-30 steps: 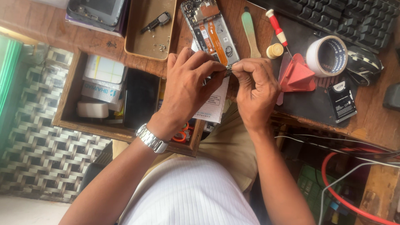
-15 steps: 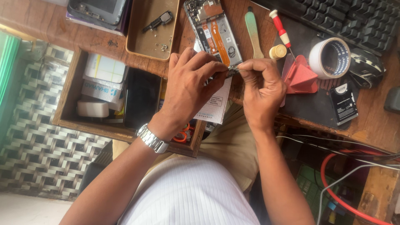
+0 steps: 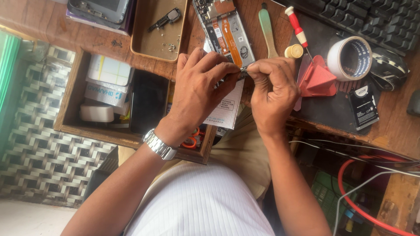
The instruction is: The person cleans a disassembled smartphone motherboard with a brush, then applies a liquid from a bottle to a small component and places it onto the board. The person continues brushing the board and handling small parts on the workbench.
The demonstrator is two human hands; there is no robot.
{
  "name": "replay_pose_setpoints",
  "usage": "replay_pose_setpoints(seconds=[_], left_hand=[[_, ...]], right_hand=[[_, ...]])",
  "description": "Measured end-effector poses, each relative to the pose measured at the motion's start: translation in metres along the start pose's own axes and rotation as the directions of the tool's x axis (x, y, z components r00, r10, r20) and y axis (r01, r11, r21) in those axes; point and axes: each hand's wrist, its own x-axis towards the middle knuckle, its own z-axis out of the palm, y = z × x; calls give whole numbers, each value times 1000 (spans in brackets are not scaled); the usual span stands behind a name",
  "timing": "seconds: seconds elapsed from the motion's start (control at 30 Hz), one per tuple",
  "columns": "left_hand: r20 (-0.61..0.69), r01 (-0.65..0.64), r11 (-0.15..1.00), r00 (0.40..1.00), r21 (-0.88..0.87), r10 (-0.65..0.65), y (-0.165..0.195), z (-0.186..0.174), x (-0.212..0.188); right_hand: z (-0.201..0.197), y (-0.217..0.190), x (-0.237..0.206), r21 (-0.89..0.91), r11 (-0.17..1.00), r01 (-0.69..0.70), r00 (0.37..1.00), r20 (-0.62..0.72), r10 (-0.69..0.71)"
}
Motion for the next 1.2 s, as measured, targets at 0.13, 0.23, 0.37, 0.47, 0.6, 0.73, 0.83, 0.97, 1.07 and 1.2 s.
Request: replay_pose_setpoints(seconds=[0.13,0.23,0.37,0.47,0.6,0.73,0.83,0.97,1.07,1.2], left_hand=[[-7,-4,1000,1000,2,4,-1,2,0],[-8,4,1000,1000,5,-4,-1,3,0],[-8,-3,1000,1000,2,3,-2,3,0],[-5,-4,1000,1000,10,4,-2,3,0],[-7,-7,1000,1000,8,7,-2,2,0],[-12,-18,1000,1000,13,18,-2,3,0],[-7,-7,1000,1000,11,7,-2,3,0],[-25,-16,1000,1000,5,17,-3,3,1],[-23,-20,1000,1000,1,20,-3,3,1],[-10,-5,1000,1000,4,5,-3,4,0]], right_hand=[[1,-2,0,-35,999,42,999,15,-41],[2,0,0,-2,1000,7,1000,10,-7],[2,5,0,0,999,-33,999,10,33],[1,7,-1,58,995,-82,996,24,80],[1,9,-1,144,979,-145,989,42,141],[1,10,-1,249,942,-225,974,53,219],[1,9,-3,378,869,-321,942,33,334],[0,8,-7,359,869,-341,932,6,363],[-1,8,-9,269,922,-279,958,5,288],[0,9,-9,212,945,-247,968,2,253]])
